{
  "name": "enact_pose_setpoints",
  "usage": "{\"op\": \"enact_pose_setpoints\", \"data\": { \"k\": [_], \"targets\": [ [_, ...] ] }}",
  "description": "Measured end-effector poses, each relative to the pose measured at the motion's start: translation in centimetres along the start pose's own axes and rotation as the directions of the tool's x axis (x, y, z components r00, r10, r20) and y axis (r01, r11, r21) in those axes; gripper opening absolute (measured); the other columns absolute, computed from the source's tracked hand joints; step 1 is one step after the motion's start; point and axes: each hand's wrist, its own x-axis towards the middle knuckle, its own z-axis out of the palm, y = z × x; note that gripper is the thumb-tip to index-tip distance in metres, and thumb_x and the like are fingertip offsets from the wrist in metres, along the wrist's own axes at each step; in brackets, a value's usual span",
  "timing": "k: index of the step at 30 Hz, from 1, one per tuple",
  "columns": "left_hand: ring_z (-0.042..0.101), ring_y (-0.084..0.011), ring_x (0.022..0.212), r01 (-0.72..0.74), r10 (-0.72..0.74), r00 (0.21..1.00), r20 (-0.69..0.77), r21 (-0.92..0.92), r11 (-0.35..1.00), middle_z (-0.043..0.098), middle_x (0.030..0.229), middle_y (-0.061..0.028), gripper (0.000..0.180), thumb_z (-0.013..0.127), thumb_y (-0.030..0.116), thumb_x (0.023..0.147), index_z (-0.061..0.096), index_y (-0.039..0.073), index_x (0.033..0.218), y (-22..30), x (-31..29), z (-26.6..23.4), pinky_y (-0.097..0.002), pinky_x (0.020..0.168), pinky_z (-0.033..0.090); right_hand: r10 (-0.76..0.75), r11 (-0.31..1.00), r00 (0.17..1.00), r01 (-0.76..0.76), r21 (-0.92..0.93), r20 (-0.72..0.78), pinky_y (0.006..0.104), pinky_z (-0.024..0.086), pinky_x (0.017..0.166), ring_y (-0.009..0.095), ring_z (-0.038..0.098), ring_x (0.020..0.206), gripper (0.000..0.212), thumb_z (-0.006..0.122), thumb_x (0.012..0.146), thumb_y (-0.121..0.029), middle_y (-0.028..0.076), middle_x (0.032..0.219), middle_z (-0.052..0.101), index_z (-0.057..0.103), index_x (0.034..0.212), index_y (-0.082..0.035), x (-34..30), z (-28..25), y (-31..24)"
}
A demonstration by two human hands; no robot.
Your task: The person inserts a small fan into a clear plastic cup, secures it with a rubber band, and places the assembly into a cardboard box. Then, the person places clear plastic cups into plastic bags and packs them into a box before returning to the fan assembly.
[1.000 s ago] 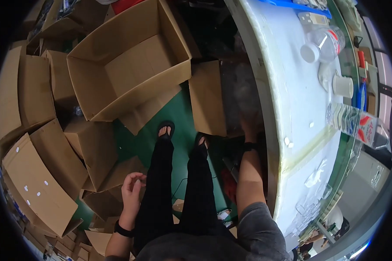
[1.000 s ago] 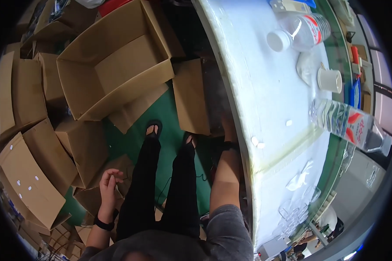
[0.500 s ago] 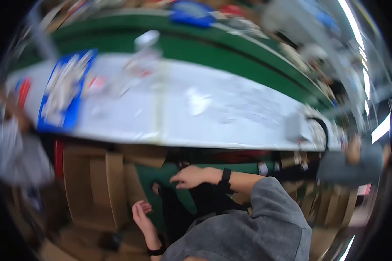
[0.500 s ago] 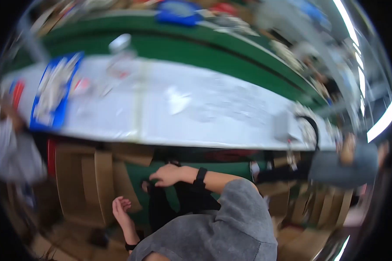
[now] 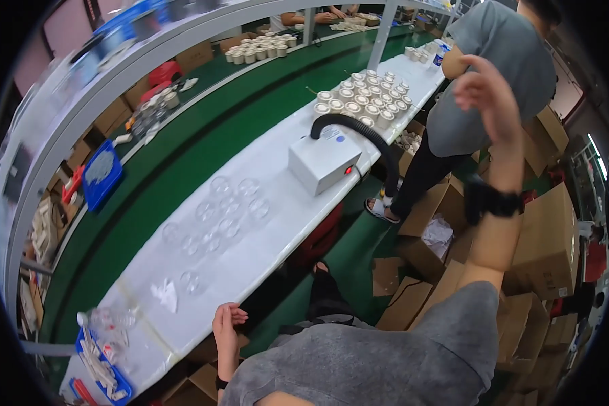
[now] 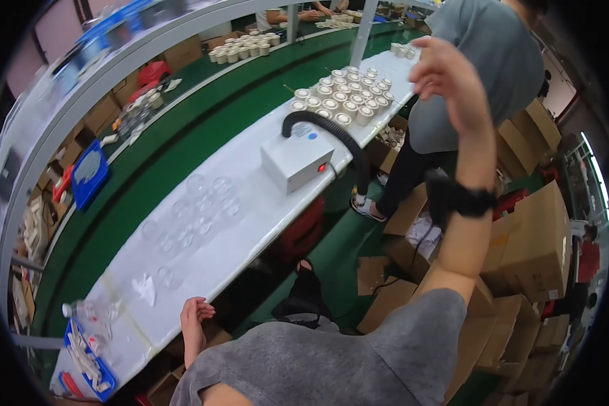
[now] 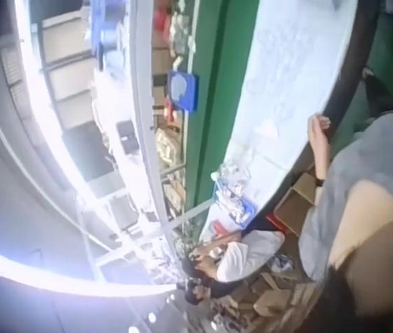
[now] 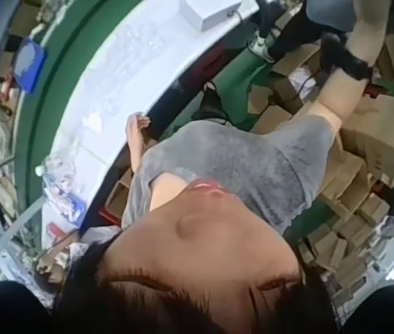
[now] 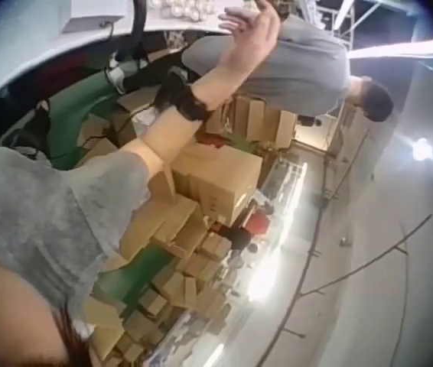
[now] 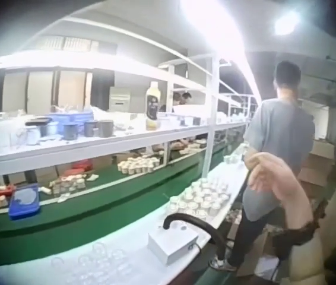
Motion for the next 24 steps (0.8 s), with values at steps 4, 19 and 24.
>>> {"op": "enact_pose_setpoints", "data": {
  "k": [4,19,24],
  "targets": [
    [0.052,-0.0132,0.06,0.035,-0.033,0.999,-0.03,0.07,0.997,0.055,0.069,-0.0075,0.027,0.036,0.024,0.088,0.049,0.0,0.088,1.9,6.5,8.8,-0.0237,0.058,0.043,0.373,0.599,0.928,-0.252,-0.76,-0.013,0.0297,0.046,0.06,0.017,0.058,0.066,0.038,0.057,0.073,-0.028,0.01,0.066,0.057,0.05,0.107,-0.011,6.6,-3.7,20.5],
    [0.051,-0.0137,0.059,-0.112,0.14,0.979,-0.15,0.182,0.977,0.052,0.065,-0.0073,0.027,0.038,0.025,0.087,0.049,0.001,0.082,10.6,16.7,20.9,-0.0248,0.057,0.041,0.227,0.501,0.949,0.078,-0.862,0.218,0.0447,0.012,0.1,0.038,0.015,0.122,0.092,0.056,0.061,-0.06,0.026,0.129,0.019,0.024,0.128,-0.007,8.8,2.5,43.2],
    [0.05,-0.0143,0.06,-0.286,0.32,0.943,-0.09,0.273,0.918,0.05,0.065,-0.0069,0.026,0.038,0.024,0.087,0.049,0.002,0.08,15.0,19.7,23.4,-0.0255,0.058,0.04,0.205,0.485,0.977,-0.049,-0.873,0.059,0.0463,0.012,0.099,0.039,0.015,0.121,0.089,0.053,0.064,-0.06,0.027,0.128,0.019,0.027,0.125,-0.002,8.7,4.0,47.4]
  ]
}}
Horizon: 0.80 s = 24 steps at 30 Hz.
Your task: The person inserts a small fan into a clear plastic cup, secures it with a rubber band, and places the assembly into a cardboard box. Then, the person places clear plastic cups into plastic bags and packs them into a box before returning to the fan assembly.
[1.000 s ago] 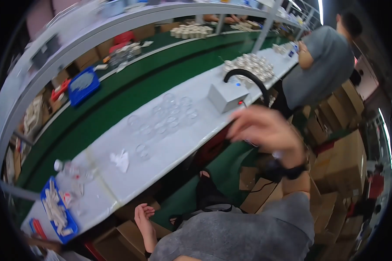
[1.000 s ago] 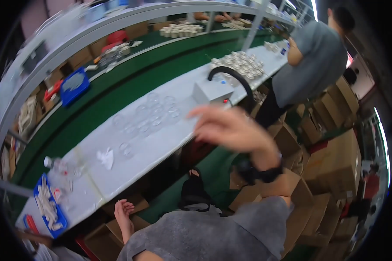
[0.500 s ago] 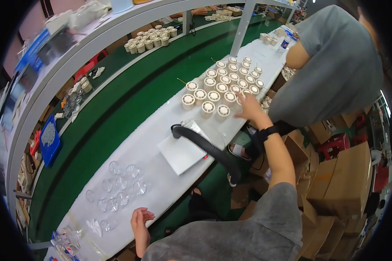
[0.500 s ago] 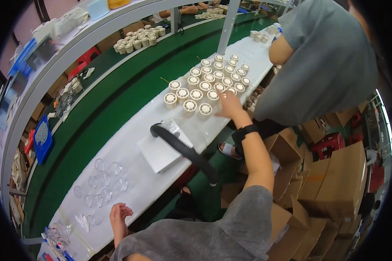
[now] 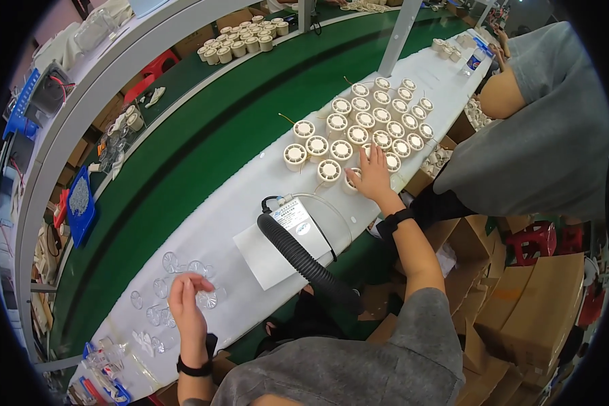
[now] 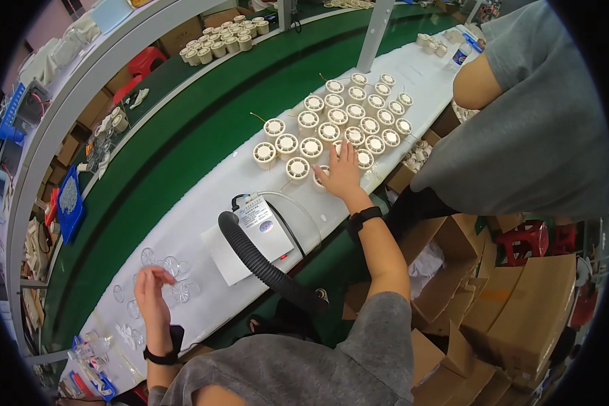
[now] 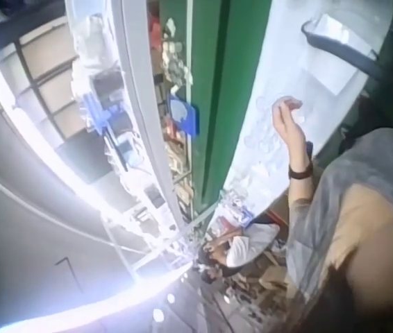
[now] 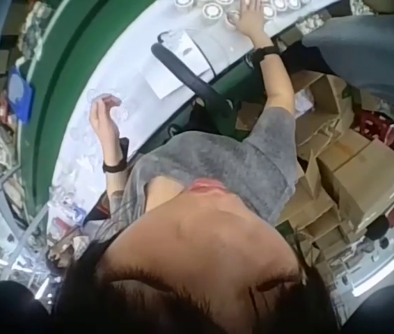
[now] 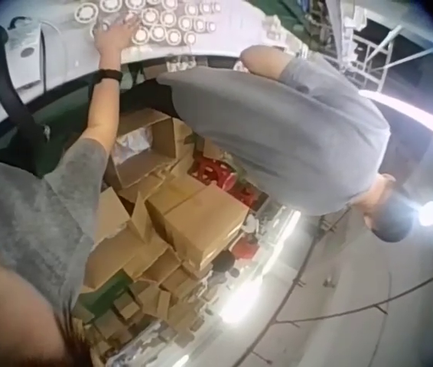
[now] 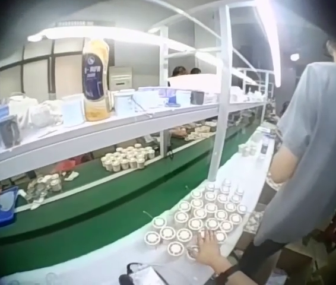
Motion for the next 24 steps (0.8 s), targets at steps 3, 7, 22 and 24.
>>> {"op": "enact_pose_setpoints", "data": {
  "k": [3,7,22,24],
  "targets": [
    [0.052,-0.0151,0.066,0.04,0.01,0.991,0.135,-0.361,0.932,0.053,0.071,-0.0074,0.023,0.039,0.021,0.086,0.05,0.001,0.08,2.2,3.2,2.0,-0.0256,0.06,0.041,-0.018,0.999,1.0,0.018,0.03,-0.006,0.0464,0.013,0.098,0.04,0.016,0.121,0.086,0.053,0.064,-0.06,0.027,0.128,0.021,0.03,0.123,-0.001,-0.5,-0.1,0.4],
    [0.052,-0.0151,0.081,0.131,-0.056,0.964,0.259,-0.282,0.95,0.055,0.086,-0.0076,0.025,0.043,0.024,0.085,0.052,0.003,0.092,4.3,8.8,5.8,-0.0259,0.068,0.04,-0.06,0.997,0.998,0.059,0.055,0.008,0.0462,0.015,0.098,0.04,0.018,0.12,0.08,0.055,0.065,-0.055,0.026,0.127,0.022,0.034,0.121,-0.001,-0.7,-2.5,-0.4],
    [0.032,-0.034,0.114,-0.675,0.029,0.685,0.728,0.619,0.402,0.036,0.121,-0.0215,0.076,0.07,0.035,0.056,0.036,0.012,0.12,-6.5,22.4,22.6,-0.0396,0.09,0.034,-0.242,0.958,0.969,0.248,0.148,-0.052,0.0456,0.029,0.091,0.039,0.028,0.113,0.067,0.073,0.051,-0.037,0.025,0.116,0.032,0.05,0.104,-0.004,-0.1,-5.1,-0.7],
    [0.035,-0.0332,0.113,-0.694,0.012,0.67,0.742,0.62,0.367,0.038,0.119,-0.0208,0.074,0.07,0.035,0.056,0.037,0.012,0.119,-6.7,22.7,23.2,-0.0391,0.088,0.035,-0.225,0.96,0.973,0.231,0.159,-0.056,0.0449,0.03,0.09,0.04,0.03,0.111,0.062,0.073,0.051,-0.035,0.025,0.113,0.033,0.052,0.1,-0.004,-0.2,-5.3,-0.6]
  ]
}}
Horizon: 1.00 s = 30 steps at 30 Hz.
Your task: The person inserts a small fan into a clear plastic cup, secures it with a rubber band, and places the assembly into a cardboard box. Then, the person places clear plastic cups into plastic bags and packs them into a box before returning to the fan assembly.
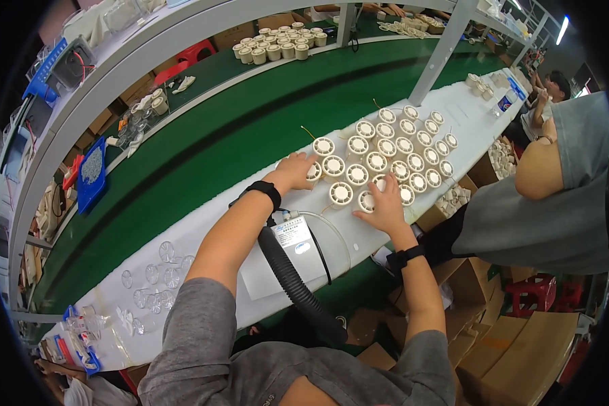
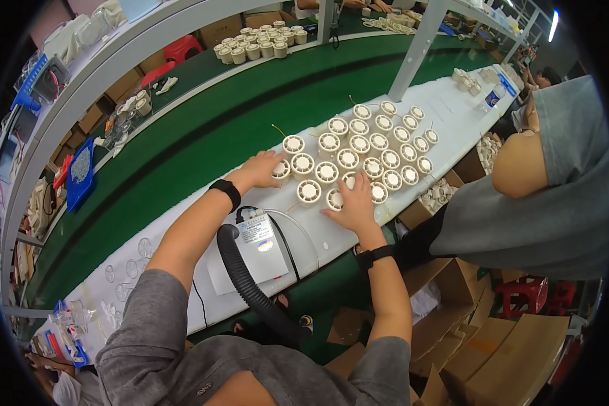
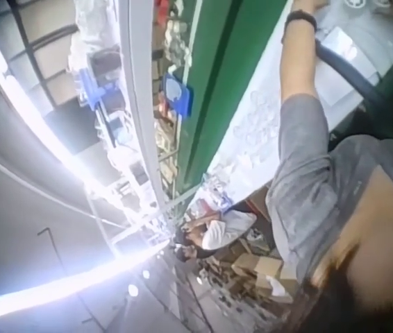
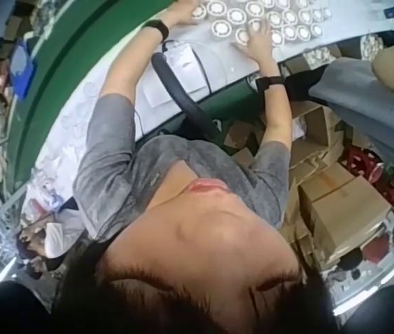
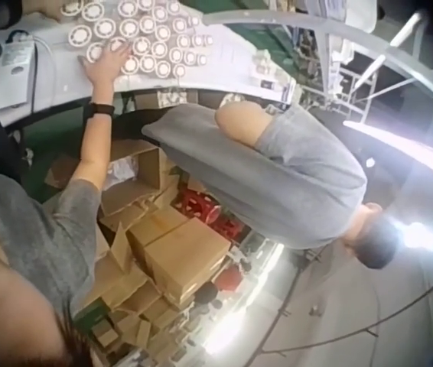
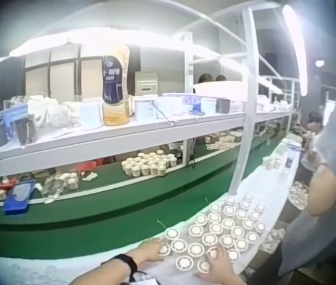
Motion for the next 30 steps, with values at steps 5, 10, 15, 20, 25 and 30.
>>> {"op": "enact_pose_setpoints", "data": {
  "k": [5,10,15,20,25,30],
  "targets": [
    [0.047,-0.0303,0.098,0.037,-0.035,0.99,0.136,-0.008,0.999,0.047,0.109,-0.0177,0.065,0.068,0.032,0.057,0.04,0.008,0.111,0.3,0.3,-0.4,-0.0371,0.079,0.041,-0.002,0.991,1.0,-0.001,0.133,0.025,0.0454,0.031,0.088,0.041,0.03,0.11,0.062,0.073,0.05,-0.035,0.024,0.113,0.033,0.052,0.099,-0.004,-0.5,0.2,-0.1],
    [0.055,-0.0283,0.08,0.122,-0.12,0.993,0.021,-0.135,0.983,0.052,0.095,-0.0161,0.059,0.066,0.03,0.06,0.04,0.002,0.106,-1.2,-2.2,-2.5,-0.0353,0.069,0.045,0.003,0.989,1.0,-0.006,0.148,0.02,0.0455,0.033,0.086,0.041,0.031,0.108,0.06,0.074,0.048,-0.034,0.024,0.116,0.032,0.053,0.097,-0.005,-0.8,-0.3,-0.8],
    [0.055,-0.0162,0.067,0.265,-0.361,0.927,0.103,-0.86,0.436,0.053,0.09,-0.0119,0.049,0.06,0.028,0.068,0.04,0.0,0.103,-3.3,-8.1,-6.7,-0.0261,0.058,0.046,-0.067,0.998,0.995,0.067,-0.001,0.077,0.044,0.034,0.086,0.04,0.03,0.109,0.058,0.075,0.047,-0.031,0.023,0.119,0.031,0.054,0.095,-0.005,0.5,-0.2,-0.5],
    [0.051,-0.0199,0.072,-0.234,-0.326,0.939,-0.106,-0.894,-0.382,0.049,0.097,-0.0123,0.044,0.049,0.021,0.075,0.036,0.004,0.113,-4.1,-18.0,-9.4,-0.0314,0.056,0.043,-0.127,0.991,0.977,0.118,0.064,0.172,0.0444,0.033,0.087,0.04,0.029,0.109,0.056,0.075,0.047,-0.029,0.022,0.119,0.03,0.054,0.093,-0.005,0.7,-0.7,0.3],
    [0.049,-0.0231,0.073,-0.425,-0.404,0.887,-0.224,-0.738,-0.524,0.046,0.105,-0.0128,0.047,0.042,0.033,0.077,0.036,0.008,0.117,-2.9,-25.7,-10.6,-0.0336,0.056,0.04,-0.086,0.991,0.989,0.073,0.109,0.119,0.0444,0.032,0.088,0.039,0.029,0.109,0.057,0.076,0.048,-0.028,0.022,0.119,0.03,0.053,0.094,-0.004,0.1,-1.2,-0.3],
    [0.049,-0.0229,0.072,-0.58,-0.541,0.801,-0.256,-0.557,-0.595,0.047,0.104,-0.0138,0.054,0.031,0.05,0.081,0.037,0.008,0.115,-1.2,-32.8,-10.1,-0.0335,0.055,0.04,0.083,0.903,0.995,-0.095,0.419,0.046,0.0404,0.032,0.088,0.031,0.03,0.113,0.065,0.073,0.054,-0.024,0.016,0.124,0.028,0.043,0.108,-0.003,1.0,-8.0,-2.8]
  ]
}}
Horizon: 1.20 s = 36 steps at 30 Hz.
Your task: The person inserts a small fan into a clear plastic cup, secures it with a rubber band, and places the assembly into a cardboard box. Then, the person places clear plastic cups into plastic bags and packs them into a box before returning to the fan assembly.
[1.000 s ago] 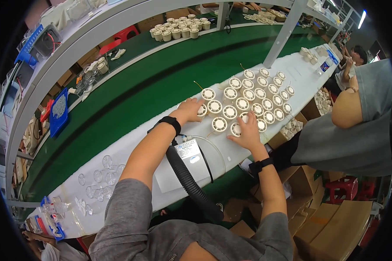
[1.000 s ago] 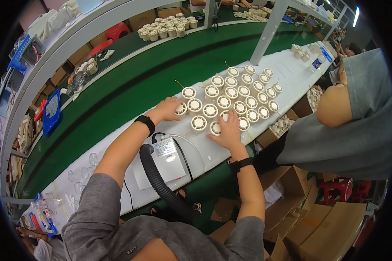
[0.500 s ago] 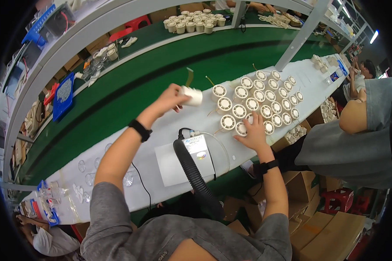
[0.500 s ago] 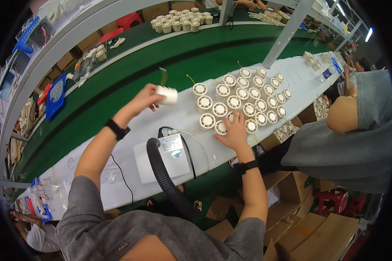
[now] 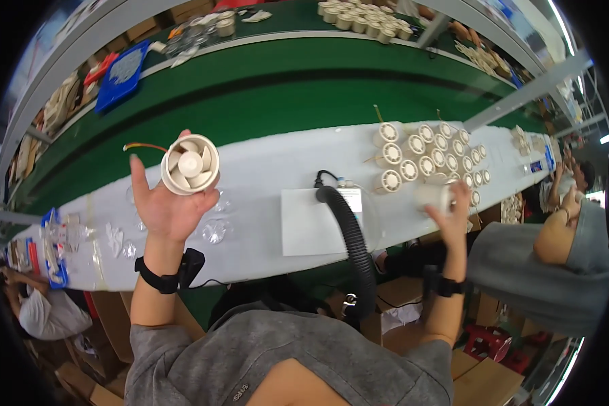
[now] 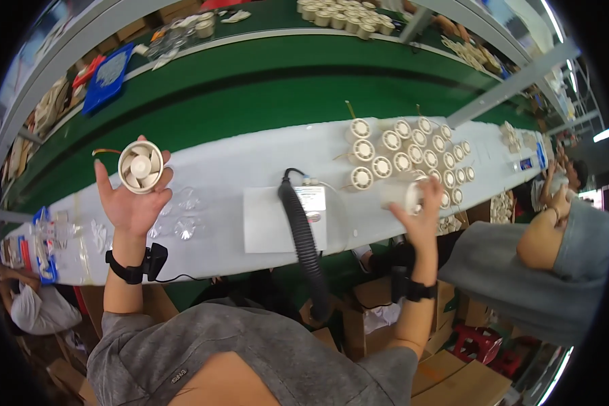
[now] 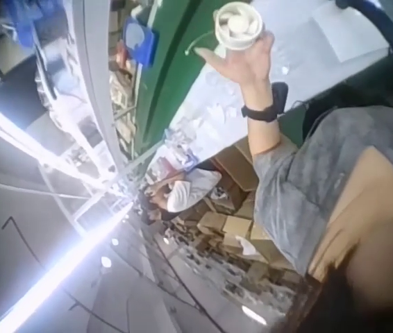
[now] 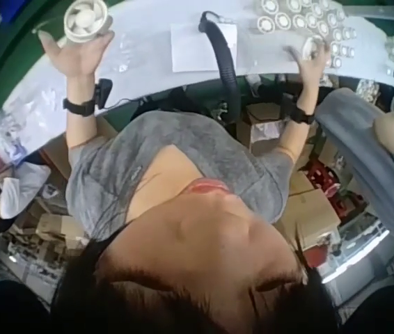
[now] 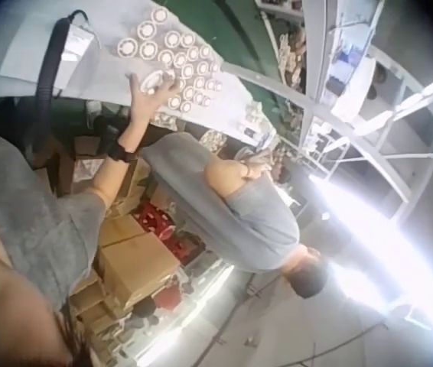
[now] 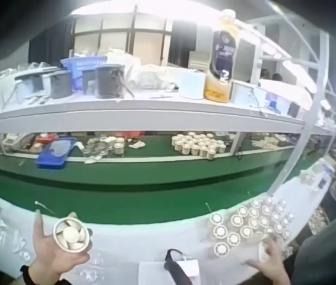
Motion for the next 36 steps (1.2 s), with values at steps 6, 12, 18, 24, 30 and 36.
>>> {"op": "enact_pose_setpoints", "data": {
  "k": [6,12,18,24,30,36],
  "targets": [
    [0.049,-0.0227,0.073,-0.055,0.059,0.997,0.044,-0.096,0.994,0.047,0.098,-0.0171,0.061,0.021,0.059,0.081,0.041,0.007,0.106,1.4,-7.4,-3.5,-0.0319,0.055,0.042,-0.401,0.911,0.771,0.28,0.302,0.495,0.0334,0.039,0.083,0.025,0.037,0.108,0.06,0.07,0.057,-0.029,0.012,0.117,0.033,0.046,0.105,-0.003,6.3,3.4,-19.7],
    [0.051,-0.023,0.073,-0.084,0.044,0.956,-0.291,-0.126,0.988,0.048,0.092,-0.0182,0.053,0.025,0.052,0.083,0.041,0.005,0.1,1.0,-15.9,-6.4,-0.0272,0.062,0.044,-0.182,0.873,0.555,0.472,-0.127,0.811,0.0355,0.04,0.079,0.03,0.044,0.097,0.064,0.067,0.05,-0.05,0.017,0.101,0.042,0.055,0.095,-0.005,8.6,20.1,-29.6],
    [0.052,-0.0243,0.082,-0.236,0.187,0.924,-0.333,-0.112,0.965,0.049,0.095,-0.0189,0.047,0.03,0.046,0.085,0.04,0.003,0.102,3.0,-24.1,-10.9,-0.0294,0.071,0.044,0.142,0.914,0.785,0.13,-0.384,0.603,0.0434,0.036,0.082,0.038,0.038,0.101,0.084,0.062,0.046,-0.06,0.024,0.104,0.041,0.052,0.106,-0.003,8.3,29.2,-25.5],
    [0.053,-0.0246,0.085,-0.224,0.218,0.846,-0.486,0.048,0.973,0.05,0.096,-0.0174,0.049,0.033,0.046,0.085,0.039,0.004,0.108,5.1,-29.4,-13.7,-0.0307,0.068,0.046,0.237,0.811,0.778,0.171,-0.559,0.582,0.0474,0.026,0.091,0.039,0.032,0.111,0.089,0.069,0.045,-0.053,0.027,0.116,0.037,0.043,0.116,-0.004,4.4,31.0,-21.0],
    [0.054,-0.0243,0.083,-0.187,0.154,0.842,-0.517,-0.012,0.982,0.049,0.097,-0.0181,0.048,0.032,0.046,0.085,0.039,0.005,0.108,5.1,-28.7,-13.5,-0.0308,0.066,0.046,0.17,0.82,0.561,0.375,-0.432,0.81,0.0378,0.028,0.095,0.036,0.029,0.118,0.094,0.071,0.049,-0.05,0.026,0.127,0.027,0.033,0.124,-0.007,8.3,23.7,-21.4],
    [0.052,-0.0254,0.088,-0.118,0.055,0.939,-0.34,-0.167,0.979,0.051,0.097,-0.0188,0.043,0.028,0.041,0.087,0.038,0.003,0.104,4.3,-25.2,-12.5,-0.0338,0.077,0.043,-0.01,0.897,0.785,0.281,-0.342,0.619,0.0319,0.038,0.084,0.023,0.048,0.099,0.056,0.061,0.073,-0.032,0.014,0.105,0.052,0.04,0.119,-0.008,9.1,10.4,-24.5]
  ]
}}
